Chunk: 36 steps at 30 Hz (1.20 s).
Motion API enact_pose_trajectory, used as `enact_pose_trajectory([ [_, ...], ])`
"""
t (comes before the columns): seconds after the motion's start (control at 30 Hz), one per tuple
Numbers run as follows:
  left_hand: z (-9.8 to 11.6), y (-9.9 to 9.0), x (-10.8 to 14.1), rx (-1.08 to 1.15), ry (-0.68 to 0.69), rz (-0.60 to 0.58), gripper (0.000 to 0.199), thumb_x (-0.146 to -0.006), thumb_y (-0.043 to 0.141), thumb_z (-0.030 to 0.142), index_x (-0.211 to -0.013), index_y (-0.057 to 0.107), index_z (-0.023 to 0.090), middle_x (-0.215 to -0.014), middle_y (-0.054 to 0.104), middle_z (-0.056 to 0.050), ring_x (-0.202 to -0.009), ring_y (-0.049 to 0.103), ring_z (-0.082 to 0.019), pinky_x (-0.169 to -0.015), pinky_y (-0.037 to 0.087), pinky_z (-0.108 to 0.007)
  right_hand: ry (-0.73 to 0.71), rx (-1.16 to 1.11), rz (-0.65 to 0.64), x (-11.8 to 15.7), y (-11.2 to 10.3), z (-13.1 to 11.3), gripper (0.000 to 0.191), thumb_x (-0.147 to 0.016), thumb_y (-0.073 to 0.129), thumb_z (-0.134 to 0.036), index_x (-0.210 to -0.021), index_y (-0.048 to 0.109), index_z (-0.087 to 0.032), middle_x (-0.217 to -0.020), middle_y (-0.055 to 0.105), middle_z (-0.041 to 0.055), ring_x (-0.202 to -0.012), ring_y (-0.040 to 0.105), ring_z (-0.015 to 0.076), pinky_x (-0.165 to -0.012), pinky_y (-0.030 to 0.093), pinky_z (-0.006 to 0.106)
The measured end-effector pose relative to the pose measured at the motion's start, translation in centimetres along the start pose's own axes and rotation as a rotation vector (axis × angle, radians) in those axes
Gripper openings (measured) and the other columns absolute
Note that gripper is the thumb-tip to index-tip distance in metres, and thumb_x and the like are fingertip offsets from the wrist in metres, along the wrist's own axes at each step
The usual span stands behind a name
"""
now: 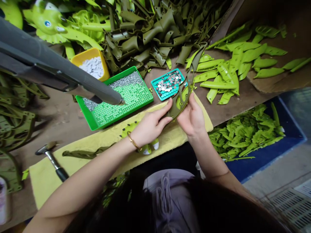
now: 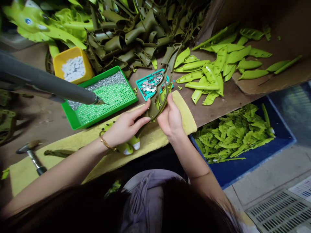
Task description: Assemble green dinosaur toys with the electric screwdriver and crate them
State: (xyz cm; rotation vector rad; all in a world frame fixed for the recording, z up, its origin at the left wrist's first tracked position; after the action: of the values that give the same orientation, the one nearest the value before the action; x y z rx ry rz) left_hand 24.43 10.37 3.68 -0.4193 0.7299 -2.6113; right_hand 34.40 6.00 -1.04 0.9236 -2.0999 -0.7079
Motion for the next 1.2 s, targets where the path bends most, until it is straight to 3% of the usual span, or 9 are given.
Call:
enact_pose_trajectory([
  [0.3, -0.6, 0.5, 0.0, 0.050, -0.039, 0.008, 0.059, -0.093, 0.051, 0.030, -0.150, 0.036, 0.022, -0.153, 0.037, 0.000, -0.143, 0.037, -0.020, -0.122, 0.025, -0.039, -0.003, 0.049, 0.056, 0.3, -1.0, 0.2, 0.024, -0.093, 0.045, -0.043, -0.098, 0.063, -0.028, -0.108, 0.071, -0.0028, -0.120, 0.059, 0.0158, -0.098, 0.057, 0.041],
  [0.5, -0.6, 0.4, -0.1, 0.131, -0.038, 0.008, 0.060, -0.090, 0.054, 0.031, -0.147, 0.041, 0.018, -0.153, 0.039, -0.002, -0.143, 0.037, -0.020, -0.122, 0.024, -0.038, 0.011, -0.011, 0.015, 0.4, -0.9, 0.2, 0.026, -0.093, 0.043, -0.045, -0.095, 0.063, -0.029, -0.106, 0.072, -0.0030, -0.118, 0.060, 0.0160, -0.099, 0.055, 0.044],
  [0.67, -1.1, 0.9, -0.1, 0.150, -0.104, -0.029, 0.057, -0.091, 0.053, 0.032, -0.146, 0.043, 0.024, -0.151, 0.041, -0.001, -0.141, 0.039, -0.022, -0.121, 0.028, -0.042, -0.003, 0.000, 0.061, 0.5, -1.2, 0.6, 0.022, -0.091, 0.046, -0.044, -0.096, 0.062, -0.030, -0.106, 0.071, -0.0039, -0.118, 0.059, 0.0162, -0.099, 0.055, 0.044],
  [0.87, -0.8, 0.8, -0.3, 0.164, -0.088, -0.014, 0.059, -0.088, 0.054, 0.034, -0.145, 0.045, 0.019, -0.152, 0.040, -0.003, -0.142, 0.038, -0.022, -0.121, 0.027, -0.041, -0.021, -0.005, 0.069, 0.6, -1.5, 0.5, 0.023, -0.091, 0.046, -0.045, -0.099, 0.062, -0.031, -0.108, 0.071, -0.0044, -0.118, 0.059, 0.0146, -0.100, 0.055, 0.041],
  [1.07, -0.8, 0.7, 0.1, 0.123, -0.079, -0.017, 0.057, -0.090, 0.051, 0.038, -0.144, 0.046, 0.022, -0.150, 0.044, -0.003, -0.139, 0.043, -0.024, -0.118, 0.033, -0.042, -0.068, 0.121, 0.041, 1.0, -1.0, -0.2, 0.024, -0.090, 0.046, -0.046, -0.100, 0.061, -0.030, -0.113, 0.069, -0.0033, -0.121, 0.058, 0.0156, -0.101, 0.053, 0.042],
  [1.2, -0.1, 0.1, 0.8, -0.025, -0.002, 0.058, 0.057, -0.093, 0.046, 0.036, -0.148, 0.041, 0.020, -0.143, 0.055, -0.007, -0.131, 0.052, -0.025, -0.114, 0.040, -0.040, -0.173, 0.541, -0.028, 1.9, -1.2, -0.9, 0.027, -0.081, 0.065, -0.045, -0.103, 0.061, -0.028, -0.106, 0.069, -0.0014, -0.111, 0.061, 0.0165, -0.104, 0.049, 0.037],
])
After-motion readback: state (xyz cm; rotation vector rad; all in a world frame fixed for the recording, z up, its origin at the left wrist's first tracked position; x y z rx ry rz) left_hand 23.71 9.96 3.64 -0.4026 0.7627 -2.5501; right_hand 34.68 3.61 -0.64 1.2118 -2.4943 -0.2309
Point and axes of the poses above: each hand's wrist, its own x-axis away from the middle knuckle, its own y-axis out of the palm, z = x × y, the point moved 9 cm from there along -x, towards the middle knuckle
